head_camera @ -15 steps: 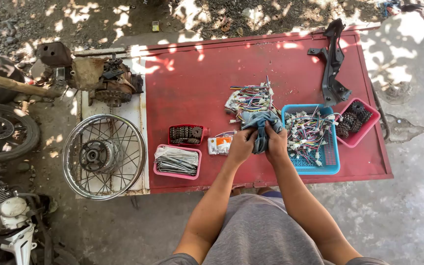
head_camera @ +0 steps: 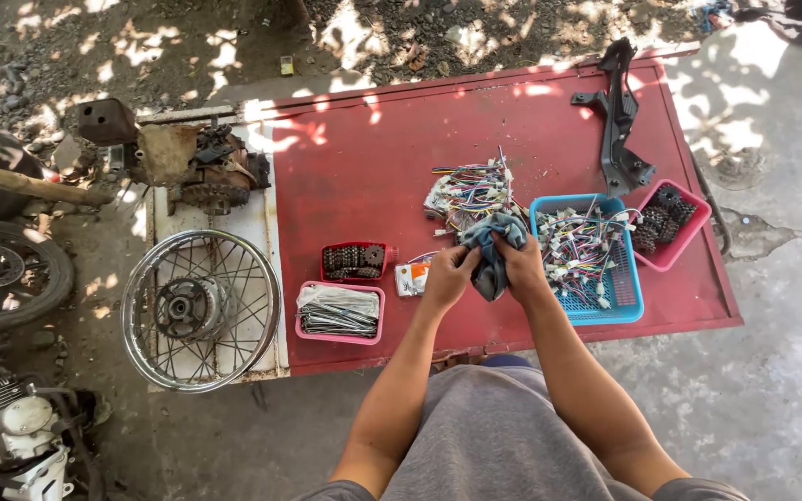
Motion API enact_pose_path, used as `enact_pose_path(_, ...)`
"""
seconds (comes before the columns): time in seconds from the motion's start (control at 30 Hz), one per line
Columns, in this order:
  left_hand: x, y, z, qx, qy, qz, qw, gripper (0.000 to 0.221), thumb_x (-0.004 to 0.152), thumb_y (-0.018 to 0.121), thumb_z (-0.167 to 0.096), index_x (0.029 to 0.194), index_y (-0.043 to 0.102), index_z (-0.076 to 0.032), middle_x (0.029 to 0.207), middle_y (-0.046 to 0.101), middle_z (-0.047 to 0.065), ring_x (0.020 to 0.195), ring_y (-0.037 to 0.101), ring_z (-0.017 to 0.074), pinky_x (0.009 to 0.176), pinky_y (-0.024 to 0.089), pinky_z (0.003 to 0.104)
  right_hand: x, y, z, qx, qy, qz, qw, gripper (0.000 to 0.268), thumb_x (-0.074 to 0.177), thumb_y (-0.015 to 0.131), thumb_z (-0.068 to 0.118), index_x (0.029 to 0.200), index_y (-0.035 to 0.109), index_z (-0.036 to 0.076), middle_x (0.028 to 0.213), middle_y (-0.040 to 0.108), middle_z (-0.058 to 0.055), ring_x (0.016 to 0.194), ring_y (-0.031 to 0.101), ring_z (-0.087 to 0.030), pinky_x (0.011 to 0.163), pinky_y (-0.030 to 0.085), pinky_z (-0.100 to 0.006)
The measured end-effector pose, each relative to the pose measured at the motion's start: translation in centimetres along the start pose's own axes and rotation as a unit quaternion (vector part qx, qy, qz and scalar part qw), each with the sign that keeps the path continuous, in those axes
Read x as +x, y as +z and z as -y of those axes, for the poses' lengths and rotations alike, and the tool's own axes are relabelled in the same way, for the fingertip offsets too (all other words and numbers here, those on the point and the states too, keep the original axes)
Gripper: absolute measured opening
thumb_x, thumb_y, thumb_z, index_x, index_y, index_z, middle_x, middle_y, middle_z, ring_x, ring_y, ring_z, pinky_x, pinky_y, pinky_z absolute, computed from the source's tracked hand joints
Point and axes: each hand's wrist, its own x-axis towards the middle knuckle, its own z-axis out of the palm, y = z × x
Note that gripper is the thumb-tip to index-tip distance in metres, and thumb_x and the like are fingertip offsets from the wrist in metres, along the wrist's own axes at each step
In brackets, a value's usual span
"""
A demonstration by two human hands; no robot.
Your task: Cleaning and inspecting a bundle of motorcycle wiring harnesses using a cloth.
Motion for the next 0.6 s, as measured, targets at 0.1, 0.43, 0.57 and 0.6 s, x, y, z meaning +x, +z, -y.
enact_pose_path(0.1, -0.4, 0.3, -1.5, -0.008, -0.007, 0.026, 1.000, 0.038, 0.099, 0.066, -0.027, 0.065, 0.063, -0.009, 0.051, 0.050, 0.003, 0.056, 0.045, 0.0117, 0.053, 0.037, 0.029, 2.4, -2.1, -3.9, -0.051, -0.018, -0.008, 0.999, 0.022, 0.091, 0.074, 0.008, 0.072, 0.063, 0.010, 0.063, 0.052, 0.001, 0.057, 0.044, -0.012, 0.059, 0.042, -0.032)
enact_pose_path(0.43, 1.1, 0.8, -4.5, -0.024, -0.030, 0.007, 0.999, 0.035, 0.099, 0.066, -0.024, 0.067, 0.062, -0.013, 0.053, 0.044, -0.003, 0.054, 0.042, 0.0090, 0.048, 0.036, 0.027, 2.9, -2.3, 0.4, 0.002, -0.033, 0.038, 0.999, 0.015, 0.095, 0.073, 0.010, 0.081, 0.067, 0.012, 0.074, 0.058, 0.002, 0.069, 0.049, -0.011, 0.073, 0.045, -0.029)
enact_pose_path(0.57, 2.5, 2.3, -2.3, -0.016, -0.056, 0.010, 0.998, 0.029, 0.101, 0.061, -0.022, 0.074, 0.065, -0.010, 0.057, 0.049, 0.002, 0.053, 0.050, 0.0134, 0.049, 0.042, 0.026, 5.1, -3.9, -2.9, -0.010, -0.016, 0.133, 0.991, 0.005, 0.099, 0.071, 0.013, 0.098, 0.070, 0.008, 0.087, 0.064, 0.001, 0.082, 0.056, -0.013, 0.086, 0.048, -0.035)
enact_pose_path(0.6, 3.3, 2.6, -0.9, 0.006, -0.063, 0.024, 0.998, 0.028, 0.100, 0.061, -0.022, 0.076, 0.067, -0.008, 0.054, 0.051, 0.007, 0.048, 0.054, 0.0157, 0.047, 0.046, 0.028, 5.8, -4.3, -3.1, -0.016, -0.031, 0.144, 0.989, 0.004, 0.101, 0.068, 0.011, 0.099, 0.068, 0.007, 0.089, 0.064, -0.001, 0.084, 0.055, -0.014, 0.087, 0.047, -0.037)
